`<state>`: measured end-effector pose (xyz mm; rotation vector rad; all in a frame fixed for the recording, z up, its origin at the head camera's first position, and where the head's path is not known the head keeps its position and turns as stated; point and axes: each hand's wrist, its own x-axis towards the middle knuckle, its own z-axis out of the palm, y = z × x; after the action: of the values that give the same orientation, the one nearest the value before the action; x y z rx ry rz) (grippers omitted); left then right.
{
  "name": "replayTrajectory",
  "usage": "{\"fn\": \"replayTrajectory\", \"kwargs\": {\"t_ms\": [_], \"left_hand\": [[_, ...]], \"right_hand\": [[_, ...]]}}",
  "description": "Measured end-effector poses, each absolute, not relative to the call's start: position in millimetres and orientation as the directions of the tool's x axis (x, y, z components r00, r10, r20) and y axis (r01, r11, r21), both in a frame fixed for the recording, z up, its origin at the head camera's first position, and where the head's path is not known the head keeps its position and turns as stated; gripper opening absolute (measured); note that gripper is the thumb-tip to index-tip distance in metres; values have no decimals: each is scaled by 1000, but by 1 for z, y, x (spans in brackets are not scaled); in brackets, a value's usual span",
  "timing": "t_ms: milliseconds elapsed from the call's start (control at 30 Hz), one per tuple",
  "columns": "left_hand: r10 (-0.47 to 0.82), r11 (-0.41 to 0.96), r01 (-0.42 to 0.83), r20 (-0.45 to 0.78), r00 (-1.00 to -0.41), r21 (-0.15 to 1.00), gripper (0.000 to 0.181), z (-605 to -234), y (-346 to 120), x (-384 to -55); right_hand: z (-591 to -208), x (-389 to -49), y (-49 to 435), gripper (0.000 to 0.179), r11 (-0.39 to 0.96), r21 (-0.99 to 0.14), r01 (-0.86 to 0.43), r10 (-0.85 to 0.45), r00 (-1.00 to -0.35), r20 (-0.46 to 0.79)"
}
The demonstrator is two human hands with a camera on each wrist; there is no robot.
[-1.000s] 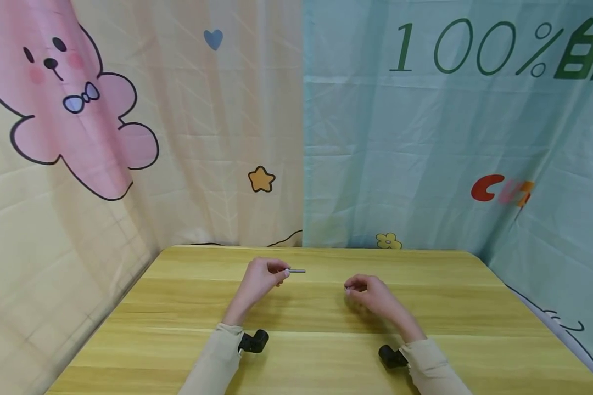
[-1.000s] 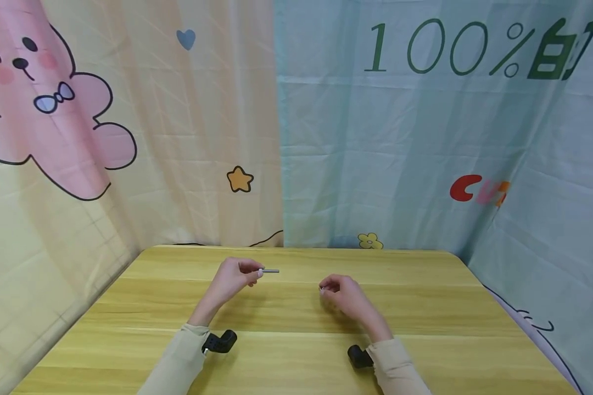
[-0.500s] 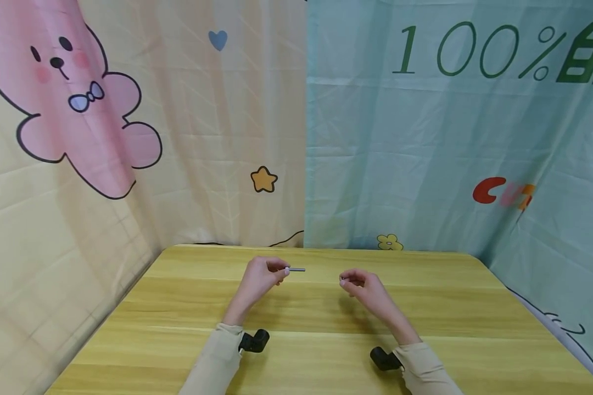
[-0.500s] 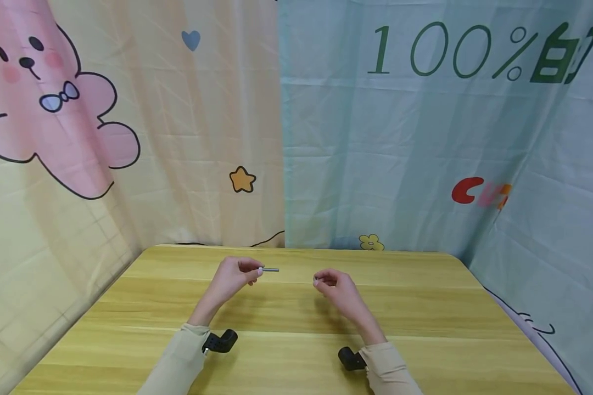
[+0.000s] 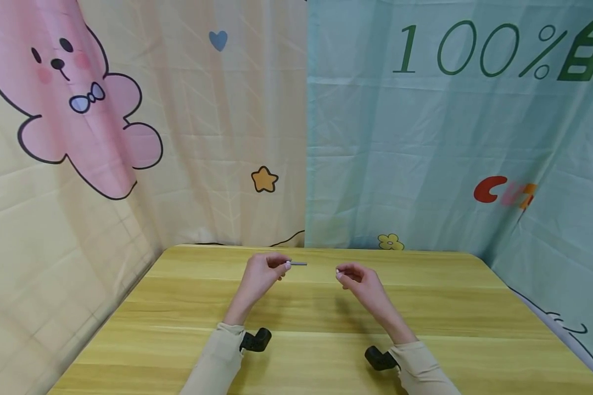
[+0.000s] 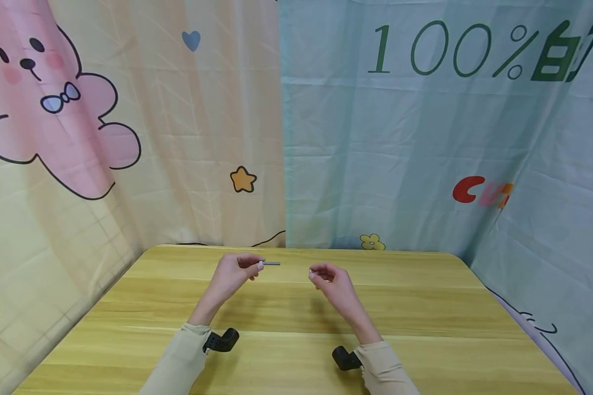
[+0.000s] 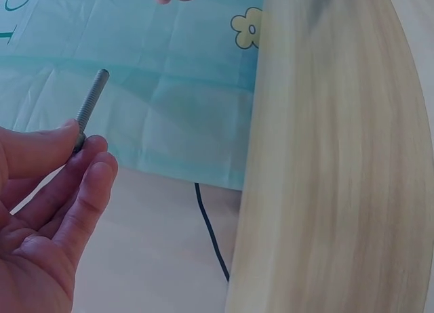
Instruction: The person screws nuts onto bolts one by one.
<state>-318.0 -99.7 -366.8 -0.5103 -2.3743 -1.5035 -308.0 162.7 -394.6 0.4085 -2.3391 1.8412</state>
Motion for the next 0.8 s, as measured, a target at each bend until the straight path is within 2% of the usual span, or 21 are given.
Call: {"fn": "replayTrajectory", "kwargs": {"t_ms": [800], "left_hand": [[128, 344, 490, 477, -870, 801, 7, -355, -90, -315]], "right_hand": [[-386, -308, 153, 22, 156, -917, -368, -134, -927, 350]]}}
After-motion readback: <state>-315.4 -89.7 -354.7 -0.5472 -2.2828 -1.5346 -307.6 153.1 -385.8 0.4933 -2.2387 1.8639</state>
